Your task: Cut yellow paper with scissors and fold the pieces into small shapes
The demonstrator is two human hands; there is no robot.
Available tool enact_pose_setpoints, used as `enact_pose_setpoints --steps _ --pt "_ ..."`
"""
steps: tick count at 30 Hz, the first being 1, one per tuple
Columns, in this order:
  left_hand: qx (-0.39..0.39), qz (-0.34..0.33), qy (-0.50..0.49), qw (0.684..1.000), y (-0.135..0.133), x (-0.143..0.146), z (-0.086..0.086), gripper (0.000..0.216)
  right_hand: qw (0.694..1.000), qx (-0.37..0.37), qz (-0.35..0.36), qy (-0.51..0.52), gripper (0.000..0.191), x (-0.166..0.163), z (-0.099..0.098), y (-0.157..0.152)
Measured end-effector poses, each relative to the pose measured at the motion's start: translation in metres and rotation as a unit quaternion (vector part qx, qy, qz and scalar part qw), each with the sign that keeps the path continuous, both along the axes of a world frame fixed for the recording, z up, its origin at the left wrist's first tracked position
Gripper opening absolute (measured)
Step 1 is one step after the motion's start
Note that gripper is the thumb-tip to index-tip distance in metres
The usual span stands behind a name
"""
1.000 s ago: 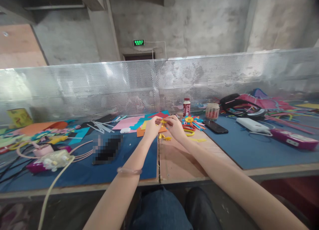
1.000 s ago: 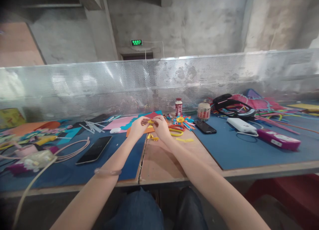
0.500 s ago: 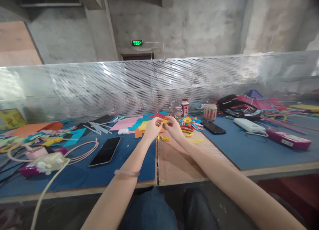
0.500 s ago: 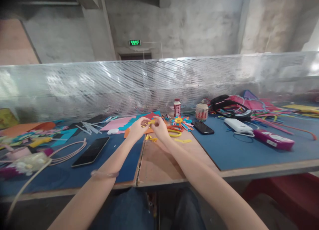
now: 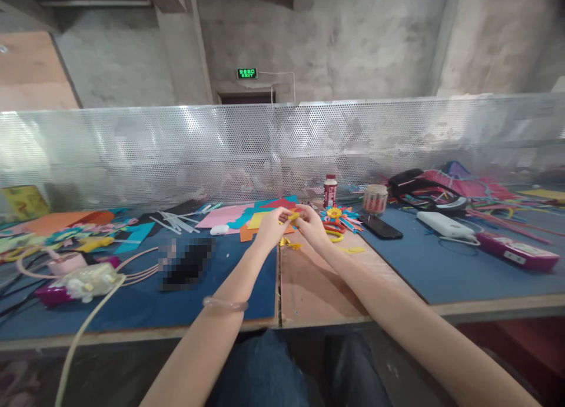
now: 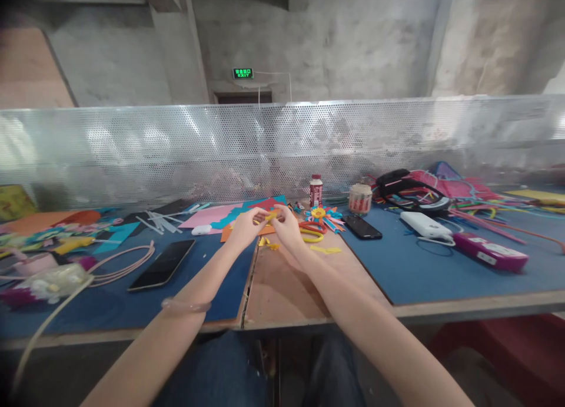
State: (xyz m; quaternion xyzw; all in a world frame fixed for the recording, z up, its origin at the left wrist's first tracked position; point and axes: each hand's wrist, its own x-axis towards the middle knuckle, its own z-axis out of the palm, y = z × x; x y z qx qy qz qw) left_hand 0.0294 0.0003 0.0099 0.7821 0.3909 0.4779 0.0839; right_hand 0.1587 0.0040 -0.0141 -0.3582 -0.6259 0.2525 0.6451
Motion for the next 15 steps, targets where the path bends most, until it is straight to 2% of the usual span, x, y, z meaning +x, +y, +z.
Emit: enact_pose_setpoints --steps 8,15 --pt "-0.006 -0.004 -0.009 1.000 -0.0040 0.0026 0.0018 0.008 0.997 -0.030 0.037 0.065 0.040 0.0010 0.0010 0.0040" --pt "0.004 0.004 -0.009 1.000 -0.0067 0.0034 0.0019 0.014 0.999 -0.004 0.021 0.041 0.041 -0.0001 -0.0018 0.0069"
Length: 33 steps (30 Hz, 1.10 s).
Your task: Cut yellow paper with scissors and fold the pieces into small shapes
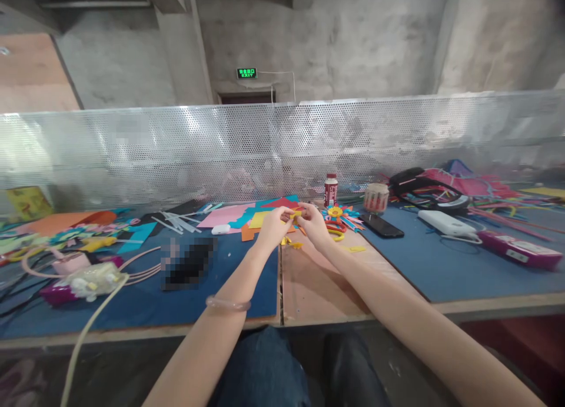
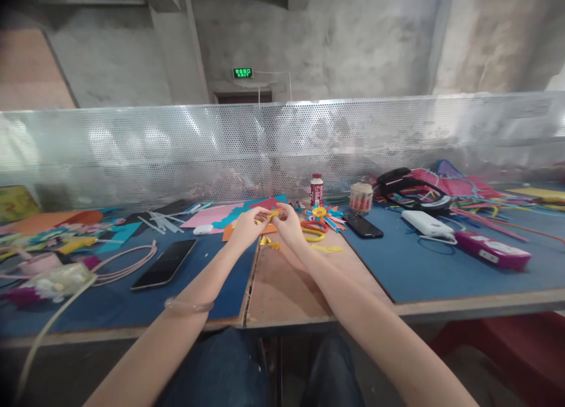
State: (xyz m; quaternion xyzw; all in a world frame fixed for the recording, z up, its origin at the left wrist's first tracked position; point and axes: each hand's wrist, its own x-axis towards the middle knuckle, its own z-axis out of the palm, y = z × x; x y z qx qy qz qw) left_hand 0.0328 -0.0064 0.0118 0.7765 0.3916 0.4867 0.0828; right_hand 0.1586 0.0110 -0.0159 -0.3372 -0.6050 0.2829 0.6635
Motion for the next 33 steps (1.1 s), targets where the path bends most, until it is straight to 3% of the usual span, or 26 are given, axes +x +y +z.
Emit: enact_pose_setpoints --steps 10,16,24,33 --pt "-0.007 -0.004 0.009 1.000 0.002 0.000 0.000 0.011 0.996 0.032 -0.057 -0.066 0.041 0.000 -0.002 0.000" --pt "0.051 0.041 0.066 0.996 0.005 -0.005 -0.002 0.017 0.986 0.067 -0.076 -0.135 0.043 -0.002 0.000 -0.008" --pt "0.120 0.068 0.149 0.979 0.006 -0.010 -0.003 0.015 0.982 0.077 -0.082 -0.154 0.044 -0.002 0.000 -0.009" --pt "0.087 0.075 0.088 0.989 0.008 -0.008 -0.003 0.014 0.981 0.092 -0.085 -0.150 0.045 -0.003 -0.003 -0.004"
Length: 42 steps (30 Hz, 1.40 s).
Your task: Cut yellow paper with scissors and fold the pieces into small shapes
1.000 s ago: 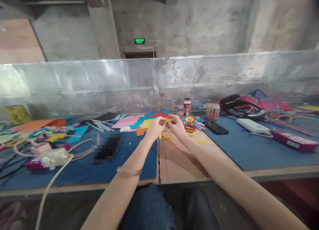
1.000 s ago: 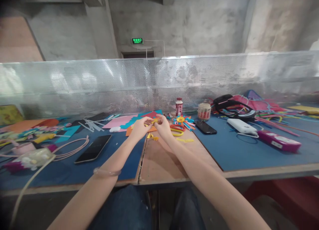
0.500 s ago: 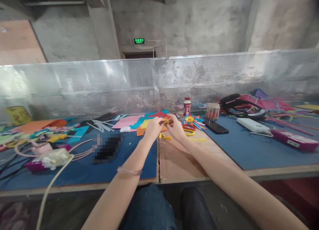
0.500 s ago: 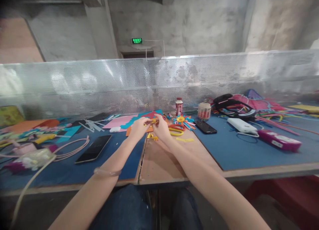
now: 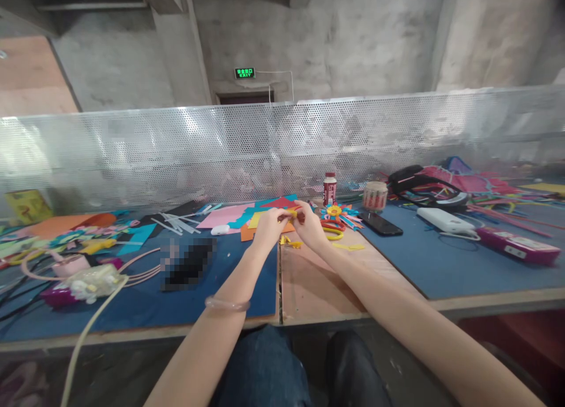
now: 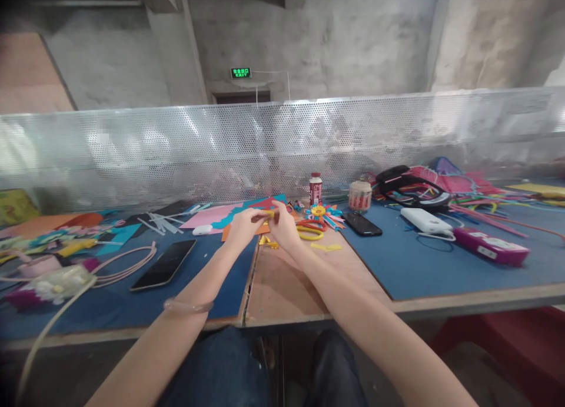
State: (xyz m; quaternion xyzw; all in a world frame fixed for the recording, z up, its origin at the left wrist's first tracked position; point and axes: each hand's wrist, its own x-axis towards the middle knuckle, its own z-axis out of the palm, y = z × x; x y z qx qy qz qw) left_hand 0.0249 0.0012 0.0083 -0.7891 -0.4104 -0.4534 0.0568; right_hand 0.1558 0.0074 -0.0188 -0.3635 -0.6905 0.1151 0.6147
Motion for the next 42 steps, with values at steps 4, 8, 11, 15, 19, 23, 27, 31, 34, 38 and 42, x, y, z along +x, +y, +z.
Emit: enact_pose_setpoints --steps 4,8,11,15,19,23,27,31,34,38,42 --pt "-0.021 -0.004 -0.018 1.000 0.0001 0.0011 -0.0009 0.012 1.000 -0.018 -0.019 0.010 0.046 0.0007 0.0009 -0.0012" --pt "-0.036 -0.001 -0.030 0.999 0.0007 0.0015 -0.0017 0.011 0.999 -0.029 -0.033 0.008 0.046 0.0011 0.0029 -0.0030" --pt "-0.040 -0.003 -0.043 0.998 0.0006 0.0014 -0.0015 0.010 0.999 -0.024 -0.035 0.005 0.046 0.0008 0.0046 -0.0048" --pt "-0.045 -0.007 -0.052 0.998 -0.0007 0.0018 0.0000 0.011 0.999 -0.017 -0.035 0.003 0.045 -0.0001 0.0049 -0.0053" --pt "-0.061 -0.022 -0.068 0.996 -0.0022 0.0026 0.0017 0.015 1.000 -0.012 -0.018 0.015 0.043 -0.0004 0.0034 -0.0038" --pt "-0.055 -0.022 -0.061 0.996 -0.0010 0.0019 0.0010 0.014 1.000 -0.007 -0.011 0.020 0.043 -0.0003 0.0032 -0.0037" --pt "-0.015 -0.015 -0.034 0.999 0.0014 -0.0005 -0.0007 0.011 1.000 -0.006 -0.004 0.005 0.044 -0.0003 0.0043 -0.0049" --pt "0.002 -0.017 -0.016 1.000 0.0013 -0.0025 0.0003 0.009 1.000 0.011 0.019 -0.017 0.044 0.0005 0.0049 -0.0063" --pt "0.011 -0.019 -0.023 0.999 0.0006 -0.0030 0.0022 0.008 0.998 0.023 0.042 -0.031 0.041 0.0015 0.0047 -0.0070" --pt "0.032 -0.021 -0.026 0.999 0.0007 -0.0028 0.0032 0.007 0.997 0.038 0.045 -0.052 0.028 0.0016 0.0031 -0.0053" --pt "-0.001 -0.018 -0.020 1.000 0.0009 -0.0024 0.0021 0.009 0.998 0.030 0.015 -0.062 0.021 0.0001 0.0012 -0.0016"
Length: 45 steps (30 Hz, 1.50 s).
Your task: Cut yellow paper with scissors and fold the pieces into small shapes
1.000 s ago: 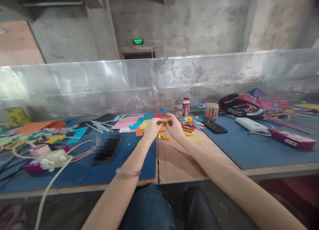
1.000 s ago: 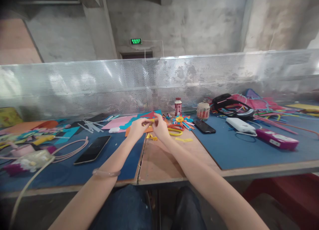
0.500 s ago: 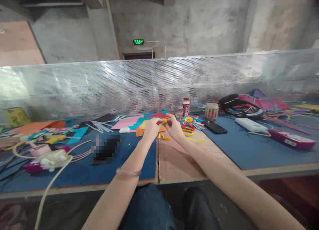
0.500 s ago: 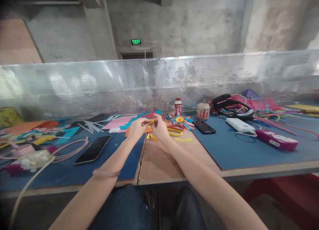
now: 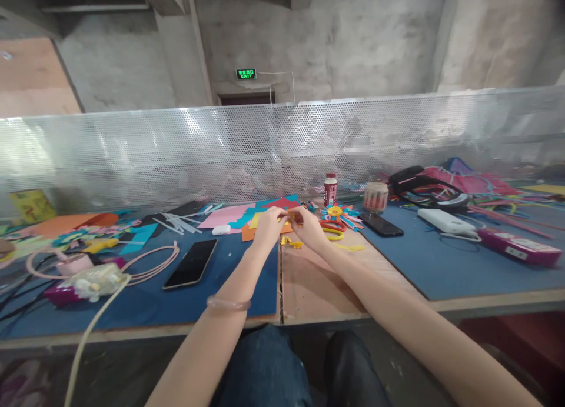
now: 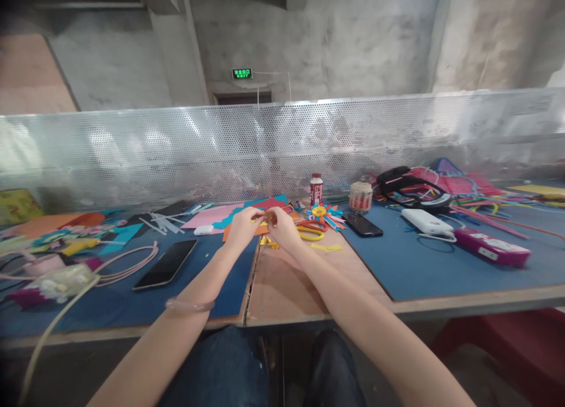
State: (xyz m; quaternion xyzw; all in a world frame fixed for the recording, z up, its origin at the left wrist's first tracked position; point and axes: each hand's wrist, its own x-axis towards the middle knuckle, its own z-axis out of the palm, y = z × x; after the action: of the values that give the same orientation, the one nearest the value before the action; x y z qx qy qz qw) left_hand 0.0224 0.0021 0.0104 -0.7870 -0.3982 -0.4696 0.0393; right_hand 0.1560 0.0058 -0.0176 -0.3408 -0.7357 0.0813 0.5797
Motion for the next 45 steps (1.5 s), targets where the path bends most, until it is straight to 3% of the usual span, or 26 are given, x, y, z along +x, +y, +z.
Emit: enact_pose_setpoints --steps 8,19,28,33,36,39,42,45 --pt "-0.031 -0.001 -0.014 0.999 0.001 0.000 -0.002 0.007 1.000 0.008 -0.026 -0.016 0.018 0.000 0.001 0.001" --pt "-0.061 -0.012 -0.037 0.997 -0.006 0.001 0.000 0.007 0.987 0.069 -0.071 -0.124 0.013 0.003 0.003 0.000" --pt "-0.124 -0.055 -0.039 0.990 -0.002 -0.003 -0.001 0.013 0.946 0.101 -0.124 -0.283 0.017 0.013 0.004 -0.004" --pt "-0.118 -0.049 -0.006 0.992 -0.003 -0.003 0.000 0.014 0.938 0.104 -0.127 -0.305 0.019 0.016 0.006 -0.006" --pt "-0.124 -0.055 0.010 0.991 -0.004 -0.003 0.000 0.012 0.940 0.098 -0.113 -0.305 0.019 0.016 0.006 -0.003" --pt "-0.140 -0.069 -0.003 0.988 -0.002 -0.003 -0.001 0.012 0.963 0.051 -0.092 -0.249 0.017 0.016 0.007 0.000" --pt "-0.194 -0.102 -0.092 0.971 0.000 -0.002 -0.002 0.014 0.988 -0.016 -0.069 -0.136 0.012 0.016 0.010 -0.001" --pt "-0.268 -0.153 -0.203 0.929 -0.001 -0.002 -0.002 0.020 0.996 -0.069 -0.039 -0.044 0.011 0.017 0.013 -0.003"
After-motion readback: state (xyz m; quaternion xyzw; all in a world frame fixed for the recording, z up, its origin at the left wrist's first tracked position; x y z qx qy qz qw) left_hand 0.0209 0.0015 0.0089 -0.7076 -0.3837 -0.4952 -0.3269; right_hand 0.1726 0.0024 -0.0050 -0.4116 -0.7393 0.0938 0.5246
